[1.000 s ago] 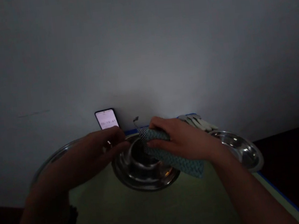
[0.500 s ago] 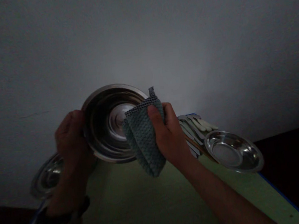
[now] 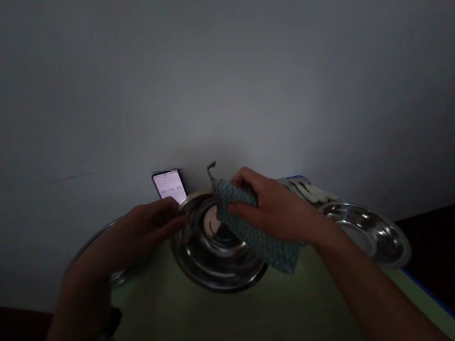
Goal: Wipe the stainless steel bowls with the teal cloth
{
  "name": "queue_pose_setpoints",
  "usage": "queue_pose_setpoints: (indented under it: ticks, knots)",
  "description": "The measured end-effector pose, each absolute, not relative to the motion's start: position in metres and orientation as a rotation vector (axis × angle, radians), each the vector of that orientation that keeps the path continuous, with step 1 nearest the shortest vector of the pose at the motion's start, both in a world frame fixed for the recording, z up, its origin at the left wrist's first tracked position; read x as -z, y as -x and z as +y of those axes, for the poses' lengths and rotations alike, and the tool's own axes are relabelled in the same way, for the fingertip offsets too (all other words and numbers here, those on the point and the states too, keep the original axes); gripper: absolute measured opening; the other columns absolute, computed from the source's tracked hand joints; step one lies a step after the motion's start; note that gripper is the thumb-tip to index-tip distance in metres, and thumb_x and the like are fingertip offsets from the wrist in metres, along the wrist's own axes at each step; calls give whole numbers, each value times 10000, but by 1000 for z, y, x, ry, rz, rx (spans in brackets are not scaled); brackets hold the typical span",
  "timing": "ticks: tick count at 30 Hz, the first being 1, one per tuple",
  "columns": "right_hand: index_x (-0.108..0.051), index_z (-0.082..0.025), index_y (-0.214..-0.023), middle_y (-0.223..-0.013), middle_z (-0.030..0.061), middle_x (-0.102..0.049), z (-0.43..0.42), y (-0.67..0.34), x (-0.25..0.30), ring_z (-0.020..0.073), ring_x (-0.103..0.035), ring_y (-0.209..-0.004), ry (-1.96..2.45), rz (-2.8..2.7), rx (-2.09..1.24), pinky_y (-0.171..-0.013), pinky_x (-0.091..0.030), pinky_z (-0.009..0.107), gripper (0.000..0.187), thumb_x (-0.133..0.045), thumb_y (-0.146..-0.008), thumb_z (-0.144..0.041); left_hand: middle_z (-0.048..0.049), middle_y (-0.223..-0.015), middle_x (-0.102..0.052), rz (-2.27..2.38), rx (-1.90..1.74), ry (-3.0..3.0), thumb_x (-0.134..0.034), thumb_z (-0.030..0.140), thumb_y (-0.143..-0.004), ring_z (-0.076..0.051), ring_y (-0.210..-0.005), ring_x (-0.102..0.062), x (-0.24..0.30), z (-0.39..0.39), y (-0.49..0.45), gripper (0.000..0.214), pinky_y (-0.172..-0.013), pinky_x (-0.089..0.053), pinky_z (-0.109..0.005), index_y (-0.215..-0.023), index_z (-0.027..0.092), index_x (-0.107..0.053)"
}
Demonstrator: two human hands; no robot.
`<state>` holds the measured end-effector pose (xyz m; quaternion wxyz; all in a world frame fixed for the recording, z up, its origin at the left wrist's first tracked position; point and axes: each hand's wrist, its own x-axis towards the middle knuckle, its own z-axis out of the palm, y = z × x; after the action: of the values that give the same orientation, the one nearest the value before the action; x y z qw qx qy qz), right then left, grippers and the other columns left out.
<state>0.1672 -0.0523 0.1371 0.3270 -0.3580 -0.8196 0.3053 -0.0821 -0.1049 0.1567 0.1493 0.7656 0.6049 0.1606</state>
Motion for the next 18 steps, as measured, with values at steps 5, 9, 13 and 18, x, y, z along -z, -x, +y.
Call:
queue_pose_setpoints:
  ticks: [5,9,13,18]
  knots:
    - [-495,-218,-818,-720,-38,-544,-63,-151,-129,115,-478,-625,809,-2401,-616,-562,-360,249,90,-560,-757,-204,-13,-745,-635,1655,-237,-2229,-469,413,-870,-139,-647,-561,-151,-112,77,258,-565,-368,-245,-856,188,-594]
    - [-507,-220,-821,-763,-16,-565,-61,-147,-125,130,-485,-655,792,-2421,-473,-586,-350,261,119,-557,-736,-154,-17,-744,-635,1618,-177,-2214,-473,445,-859,-144,-652,-557,-146,-112,80,291,-560,-360,-242,-850,186,-606]
    - [-485,-221,-806,-807,-2,-558,-57,-145,-118,143,-496,-710,772,-2383,-378,-613,-355,266,159,-558,-721,-108,-15,-732,-637,1632,-186,-2214,-502,437,-839,-150,-637,-555,-149,-111,80,271,-548,-345,-247,-833,184,-599]
    - [-441,-218,-785,-842,17,-557,-57,-134,-103,169,-493,-781,770,-2436,-298,-662,-362,290,238,-508,-665,-24,-12,-715,-629,1668,-163,-2219,-546,384,-785,-150,-614,-552,-145,-108,80,200,-525,-343,-244,-791,186,-574]
